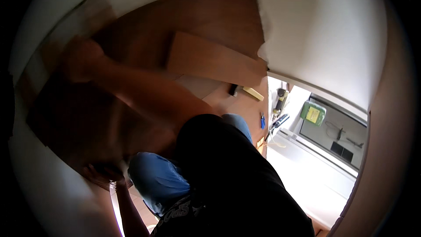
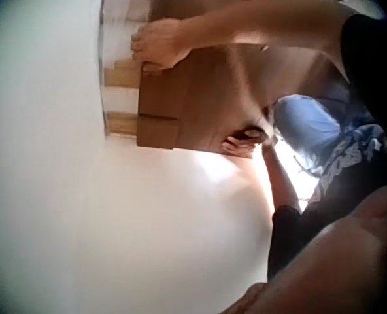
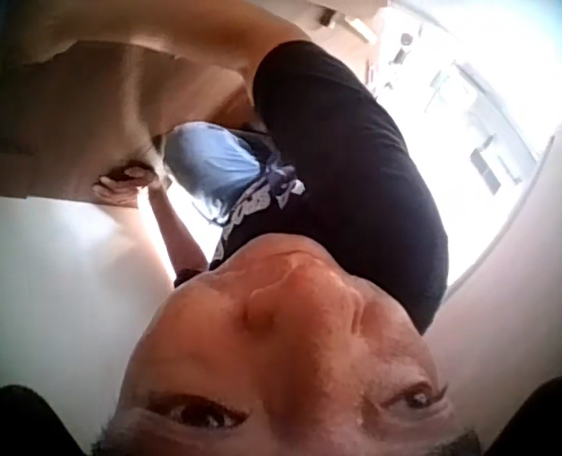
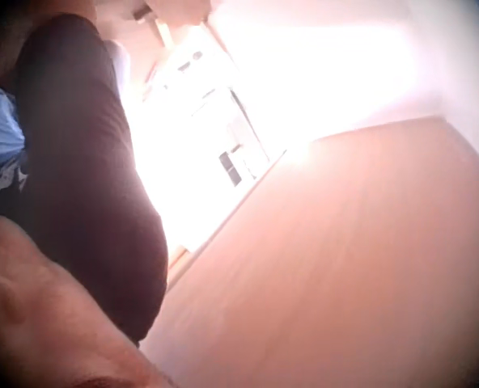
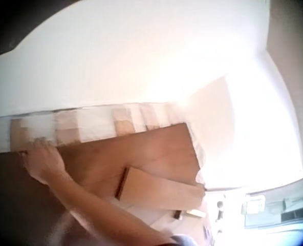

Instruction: The person carries wood planks into the room and fits the planks into the wooden flooring by hand.

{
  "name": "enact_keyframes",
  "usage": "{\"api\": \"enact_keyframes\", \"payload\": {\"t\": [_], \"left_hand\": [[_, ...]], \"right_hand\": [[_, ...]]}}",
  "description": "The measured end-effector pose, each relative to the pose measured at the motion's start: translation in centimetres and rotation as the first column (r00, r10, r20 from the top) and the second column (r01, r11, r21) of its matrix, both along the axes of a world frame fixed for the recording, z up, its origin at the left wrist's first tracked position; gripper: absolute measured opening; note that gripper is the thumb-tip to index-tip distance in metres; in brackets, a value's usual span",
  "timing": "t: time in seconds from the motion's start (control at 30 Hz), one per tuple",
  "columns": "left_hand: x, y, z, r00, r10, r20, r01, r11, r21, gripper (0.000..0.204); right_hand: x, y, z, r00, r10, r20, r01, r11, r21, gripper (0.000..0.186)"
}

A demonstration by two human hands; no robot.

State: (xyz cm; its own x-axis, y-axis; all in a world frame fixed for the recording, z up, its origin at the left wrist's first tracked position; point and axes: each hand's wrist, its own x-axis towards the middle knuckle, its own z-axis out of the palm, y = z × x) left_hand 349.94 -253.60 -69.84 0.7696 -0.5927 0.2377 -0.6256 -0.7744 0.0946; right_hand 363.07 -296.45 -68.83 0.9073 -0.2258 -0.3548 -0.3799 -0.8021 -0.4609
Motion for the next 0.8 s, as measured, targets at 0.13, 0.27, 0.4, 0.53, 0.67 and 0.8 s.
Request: {"api": "enact_keyframes", "payload": {"t": [0.13, 0.27, 0.4, 0.53, 0.67, 0.8], "left_hand": [[0.6, -0.8, 1.1, 0.998, -0.023, -0.057, 0.021, 0.999, -0.043, 0.063], [-1.1, -2.6, 0.6, 0.994, 0.058, -0.094, -0.062, 0.997, -0.037, 0.06], [-0.7, -3.5, 1.5, 1.0, -0.001, 0.011, 0.002, 0.999, -0.034, 0.057], [0.0, -3.8, 2.6, 0.997, -0.079, 0.019, 0.079, 0.997, -0.01, 0.061], [-0.1, -2.7, 0.2, 0.981, -0.181, 0.068, 0.177, 0.982, 0.062, 0.063], [-0.1, -0.5, -1.7, 0.976, -0.204, 0.078, 0.187, 0.965, 0.186, 0.063]], "right_hand": [[-1.0, -0.5, -0.2, 0.975, -0.067, 0.213, 0.088, 0.992, -0.09, 0.047], [-2.1, -1.1, -0.5, 0.975, -0.031, 0.22, 0.068, 0.984, -0.164, 0.047], [-1.3, -0.7, -1.2, 0.975, -0.033, 0.221, 0.068, 0.986, -0.15, 0.04], [0.6, 0.6, -4.6, 0.935, 0.126, 0.333, -0.068, 0.982, -0.178, 0.023], [3.6, 3.3, -9.3, 0.921, -0.006, 0.39, 0.045, 0.995, -0.091, 0.022], [4.6, 1.0, -9.7, 0.905, -0.033, 0.423, 0.016, 0.999, 0.044, 0.024]]}}
